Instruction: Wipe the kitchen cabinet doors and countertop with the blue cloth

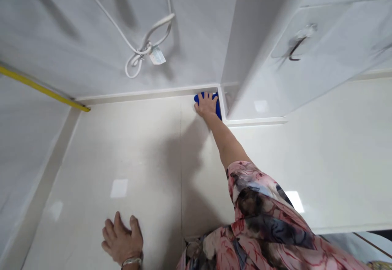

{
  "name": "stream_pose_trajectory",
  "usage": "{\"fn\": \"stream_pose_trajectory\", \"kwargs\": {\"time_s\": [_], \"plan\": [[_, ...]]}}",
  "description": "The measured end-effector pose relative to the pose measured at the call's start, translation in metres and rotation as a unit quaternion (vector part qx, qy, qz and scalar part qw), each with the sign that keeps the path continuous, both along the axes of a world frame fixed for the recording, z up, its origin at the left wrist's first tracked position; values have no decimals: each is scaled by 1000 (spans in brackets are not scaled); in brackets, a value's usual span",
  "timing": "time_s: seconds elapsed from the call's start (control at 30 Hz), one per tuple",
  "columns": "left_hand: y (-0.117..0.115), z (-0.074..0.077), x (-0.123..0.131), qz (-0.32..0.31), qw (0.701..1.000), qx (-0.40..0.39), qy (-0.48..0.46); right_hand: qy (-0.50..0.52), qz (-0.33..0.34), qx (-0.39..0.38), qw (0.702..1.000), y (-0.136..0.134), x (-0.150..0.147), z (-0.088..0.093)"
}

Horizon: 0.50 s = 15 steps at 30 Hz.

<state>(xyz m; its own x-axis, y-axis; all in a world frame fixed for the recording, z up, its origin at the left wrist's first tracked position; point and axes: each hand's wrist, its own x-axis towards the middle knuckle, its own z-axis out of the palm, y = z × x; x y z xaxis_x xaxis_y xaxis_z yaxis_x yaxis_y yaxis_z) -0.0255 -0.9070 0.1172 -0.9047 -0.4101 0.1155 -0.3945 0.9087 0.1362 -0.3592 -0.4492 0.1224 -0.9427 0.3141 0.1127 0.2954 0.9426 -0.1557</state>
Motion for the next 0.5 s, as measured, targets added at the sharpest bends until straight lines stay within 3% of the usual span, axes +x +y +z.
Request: {"fn": "stream_pose_trajectory", "kwargs": {"time_s": [0.17,0.27,0.37,0.5], "plan": [[3,2,0,15,999,-17,-28,7,-4,-1,1000,7,-13,-8],[3,2,1,12,999,-16,-27,14,-29,-14,999,-12,-10,-7],[1,1,0,11,999,-18,-25,0,20,-37,999,-61,1,-2],[0,0,-1,19,999,-17,-27,-3,185,-64,981,-152,38,7]]}}
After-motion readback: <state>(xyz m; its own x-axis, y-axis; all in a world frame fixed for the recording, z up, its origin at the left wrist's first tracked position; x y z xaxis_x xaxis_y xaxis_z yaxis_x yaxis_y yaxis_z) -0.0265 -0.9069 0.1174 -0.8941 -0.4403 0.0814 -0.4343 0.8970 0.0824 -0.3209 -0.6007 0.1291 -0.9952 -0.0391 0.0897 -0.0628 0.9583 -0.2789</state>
